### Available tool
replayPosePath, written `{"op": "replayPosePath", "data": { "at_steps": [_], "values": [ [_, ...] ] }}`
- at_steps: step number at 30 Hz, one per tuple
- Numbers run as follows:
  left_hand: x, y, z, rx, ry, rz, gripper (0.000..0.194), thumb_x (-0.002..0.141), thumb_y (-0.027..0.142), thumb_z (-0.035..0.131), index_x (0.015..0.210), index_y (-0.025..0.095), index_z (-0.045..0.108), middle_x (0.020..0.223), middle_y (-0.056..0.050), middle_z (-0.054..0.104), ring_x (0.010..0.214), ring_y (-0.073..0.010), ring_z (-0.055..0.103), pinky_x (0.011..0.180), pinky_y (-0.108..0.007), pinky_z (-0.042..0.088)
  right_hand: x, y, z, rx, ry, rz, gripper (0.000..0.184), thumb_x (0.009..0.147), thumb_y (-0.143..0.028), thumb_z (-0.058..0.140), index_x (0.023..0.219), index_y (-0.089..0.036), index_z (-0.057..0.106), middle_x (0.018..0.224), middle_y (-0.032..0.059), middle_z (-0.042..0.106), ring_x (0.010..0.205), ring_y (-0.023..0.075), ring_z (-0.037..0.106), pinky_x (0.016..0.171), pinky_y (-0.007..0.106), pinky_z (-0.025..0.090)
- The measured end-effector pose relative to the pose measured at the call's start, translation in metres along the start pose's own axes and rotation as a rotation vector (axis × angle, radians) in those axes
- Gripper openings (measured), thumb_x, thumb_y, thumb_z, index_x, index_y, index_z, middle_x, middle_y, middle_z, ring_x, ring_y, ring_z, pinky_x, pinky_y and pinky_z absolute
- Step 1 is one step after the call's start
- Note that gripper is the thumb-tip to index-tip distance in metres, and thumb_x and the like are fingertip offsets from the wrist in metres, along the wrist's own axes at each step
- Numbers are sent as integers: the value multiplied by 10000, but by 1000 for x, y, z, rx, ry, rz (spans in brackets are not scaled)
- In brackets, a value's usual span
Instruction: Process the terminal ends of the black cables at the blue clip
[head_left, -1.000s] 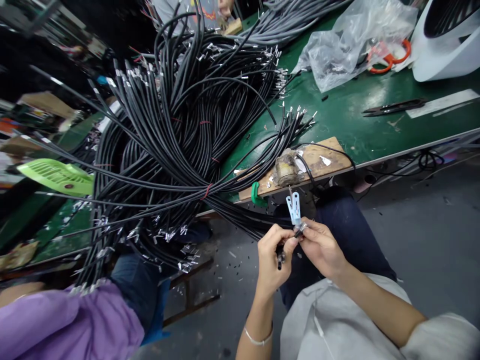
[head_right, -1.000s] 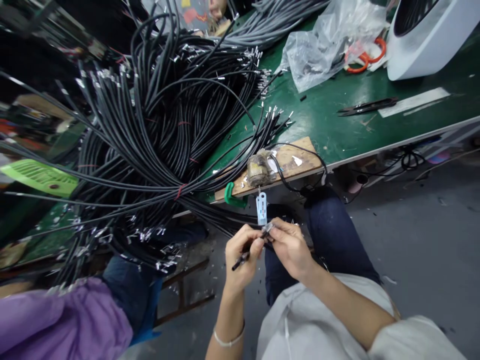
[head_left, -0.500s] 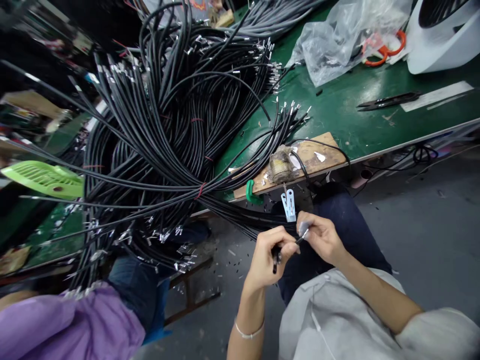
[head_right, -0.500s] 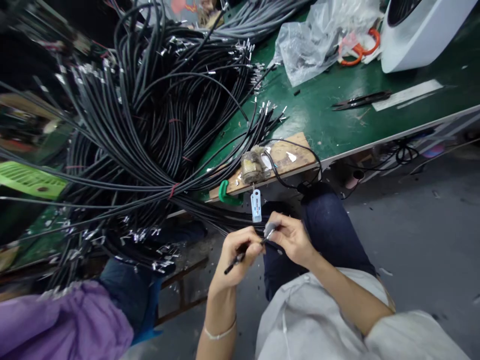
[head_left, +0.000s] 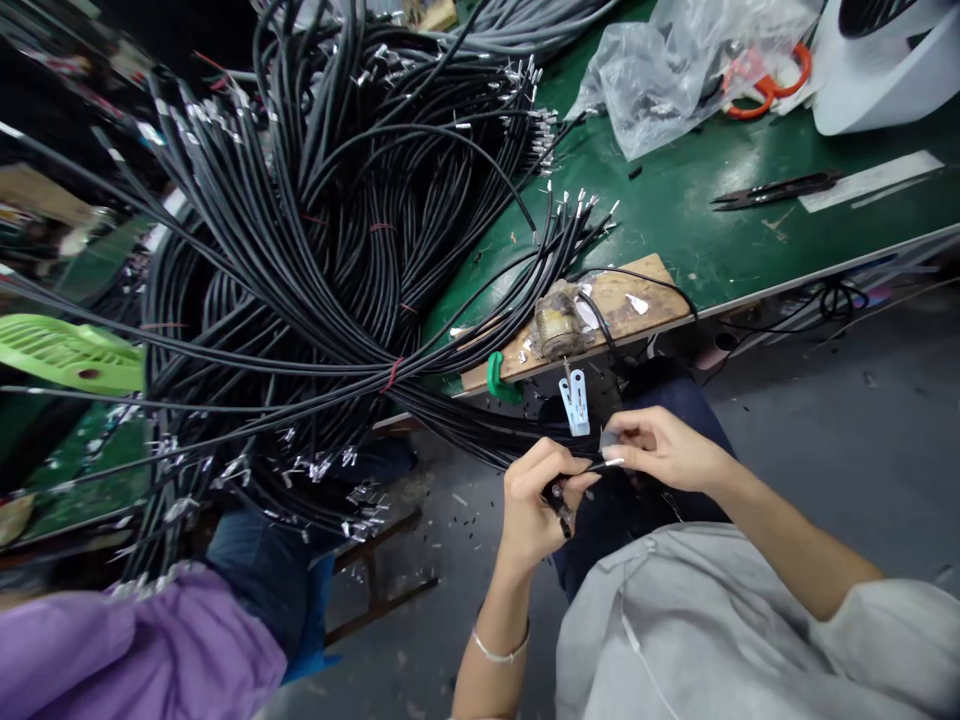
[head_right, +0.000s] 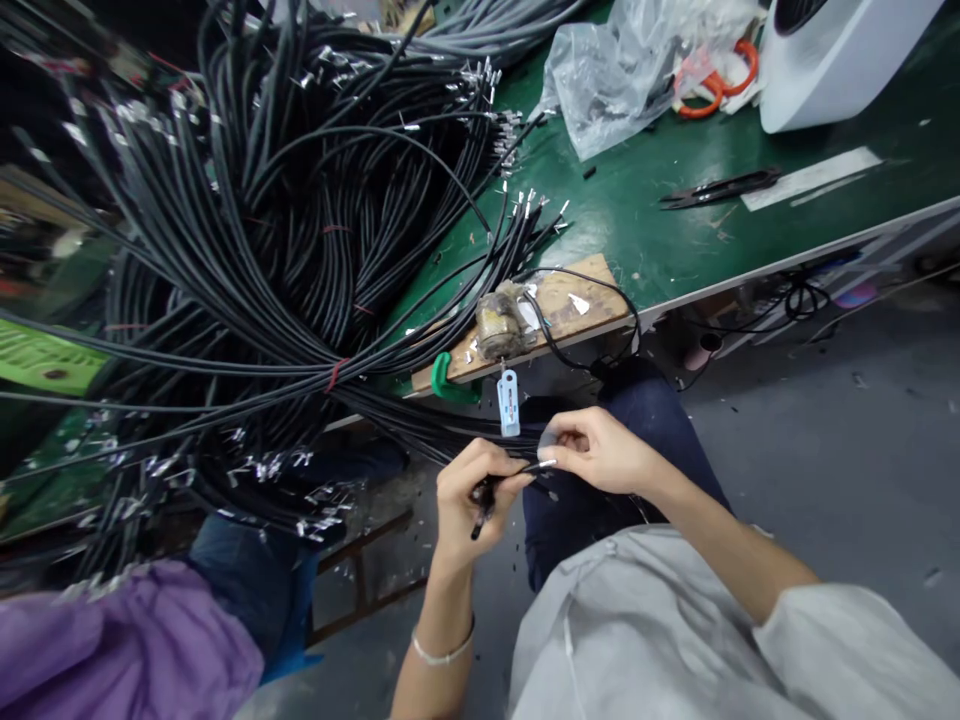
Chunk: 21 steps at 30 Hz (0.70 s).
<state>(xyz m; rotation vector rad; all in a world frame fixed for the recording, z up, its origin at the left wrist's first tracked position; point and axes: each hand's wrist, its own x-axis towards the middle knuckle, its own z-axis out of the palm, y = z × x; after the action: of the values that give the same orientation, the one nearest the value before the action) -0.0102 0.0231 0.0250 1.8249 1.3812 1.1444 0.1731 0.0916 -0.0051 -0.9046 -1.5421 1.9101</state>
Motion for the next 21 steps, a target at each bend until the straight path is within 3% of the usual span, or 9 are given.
{"op": "replayPosePath", "data": {
  "at_steps": [2,3,7,10,12,14,17,19,21],
  "values": [
    [-2,-1,0,-20,-4,-42,53,797,137,674,749,152,656,674,-18,598,610,-121,543,573,-228,403,-2,2,1,-166,251,-136,199,845,-346,616,802,-154,644,686,9,550,628,132,484,571,255,393],
    [-3,-1,-1,-31,-5,-64,68,803,149,671,738,151,653,657,-14,589,596,-118,532,564,-227,391,-4,4,3,-208,316,-228,184,863,-334,600,869,-160,658,744,28,582,676,146,508,608,269,415],
    [-5,-1,-2,-43,-10,-129,149,845,195,627,706,146,648,626,-10,569,564,-109,503,545,-228,359,-7,14,17,-312,258,-583,285,794,-314,710,1040,-176,670,895,86,665,818,206,550,722,347,458],
    [-5,1,-5,-50,-65,-186,203,877,216,583,702,144,656,625,-18,572,560,-111,506,543,-233,355,-6,20,29,-307,316,-705,71,837,-201,654,884,-194,707,792,69,679,746,190,534,705,355,443],
    [-3,2,-8,-103,-143,-192,238,900,240,552,714,148,669,643,-33,603,581,-123,537,559,-239,374,-4,22,38,-128,262,-657,133,871,-228,609,784,-192,704,696,55,642,694,180,514,673,347,426],
    [-2,1,-10,-174,-178,-142,251,905,281,553,728,154,677,661,-43,631,601,-133,560,573,-244,393,-2,25,47,191,147,-523,240,874,-348,602,719,-185,684,639,41,586,659,174,502,627,330,410],
    [0,0,-9,-222,-83,-65,241,867,346,613,726,160,671,651,-35,618,599,-132,544,570,-243,400,1,28,53,595,-20,-293,352,841,-432,607,605,-173,630,574,17,518,585,152,471,544,290,363],
    [0,0,-5,-200,-8,-58,215,833,340,658,716,160,662,649,-28,601,602,-131,533,572,-244,403,6,28,47,629,-67,-192,336,797,-388,651,551,-164,605,536,-1,498,534,131,439,511,271,325],
    [-1,-1,-1,-164,31,-65,168,806,295,690,712,160,658,654,-23,596,604,-130,529,574,-246,406,14,26,36,553,-12,-153,306,750,-346,693,528,-157,602,514,-18,496,499,109,409,498,258,296]
  ]
}}
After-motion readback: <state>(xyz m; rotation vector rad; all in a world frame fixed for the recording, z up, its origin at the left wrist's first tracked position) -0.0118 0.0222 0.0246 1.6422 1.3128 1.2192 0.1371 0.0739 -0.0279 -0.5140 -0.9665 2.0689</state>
